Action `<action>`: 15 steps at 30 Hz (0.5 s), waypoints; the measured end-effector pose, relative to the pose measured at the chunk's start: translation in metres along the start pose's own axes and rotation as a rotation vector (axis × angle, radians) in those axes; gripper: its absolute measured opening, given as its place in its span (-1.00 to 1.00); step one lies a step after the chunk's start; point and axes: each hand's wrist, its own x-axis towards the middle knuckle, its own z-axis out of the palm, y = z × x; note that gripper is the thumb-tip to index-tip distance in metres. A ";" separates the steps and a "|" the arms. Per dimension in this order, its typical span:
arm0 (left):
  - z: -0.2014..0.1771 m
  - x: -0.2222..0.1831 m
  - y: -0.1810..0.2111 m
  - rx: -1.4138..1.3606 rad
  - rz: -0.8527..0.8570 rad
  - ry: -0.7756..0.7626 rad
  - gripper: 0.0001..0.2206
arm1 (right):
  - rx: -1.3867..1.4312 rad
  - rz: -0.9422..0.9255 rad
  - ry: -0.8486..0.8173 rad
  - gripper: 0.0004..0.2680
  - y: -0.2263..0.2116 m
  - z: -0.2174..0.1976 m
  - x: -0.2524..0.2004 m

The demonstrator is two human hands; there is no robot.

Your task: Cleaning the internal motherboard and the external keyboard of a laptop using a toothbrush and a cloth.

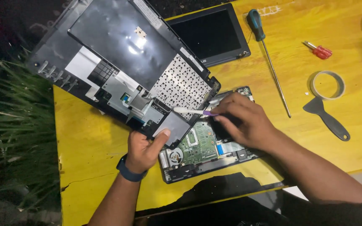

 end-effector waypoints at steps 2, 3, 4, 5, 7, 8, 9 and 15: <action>0.000 0.001 -0.001 -0.007 -0.002 -0.003 -0.81 | -0.064 0.008 0.041 -0.96 0.021 -0.005 -0.006; -0.001 0.000 -0.001 -0.011 -0.003 0.003 -0.81 | -0.123 0.009 0.077 -0.94 0.032 -0.006 -0.009; -0.001 -0.002 -0.001 -0.011 -0.005 0.007 -0.81 | -0.121 0.009 0.074 -0.94 0.027 -0.005 -0.008; -0.001 -0.002 -0.001 -0.015 -0.004 0.013 -0.81 | -0.086 -0.001 0.042 -0.95 0.023 -0.005 -0.006; -0.001 -0.001 -0.001 -0.018 -0.003 0.021 -0.81 | -0.050 -0.011 0.011 -0.95 0.013 -0.003 -0.002; -0.001 -0.001 -0.002 -0.021 -0.002 0.025 -0.80 | -0.031 -0.003 -0.008 -0.96 0.007 -0.002 -0.001; -0.001 0.000 -0.002 -0.026 -0.002 0.026 -0.80 | -0.013 0.008 -0.027 -0.95 0.001 -0.001 0.000; -0.005 0.010 0.017 -0.073 0.049 -0.015 -0.77 | -0.022 0.011 -0.024 -0.94 0.001 -0.005 0.002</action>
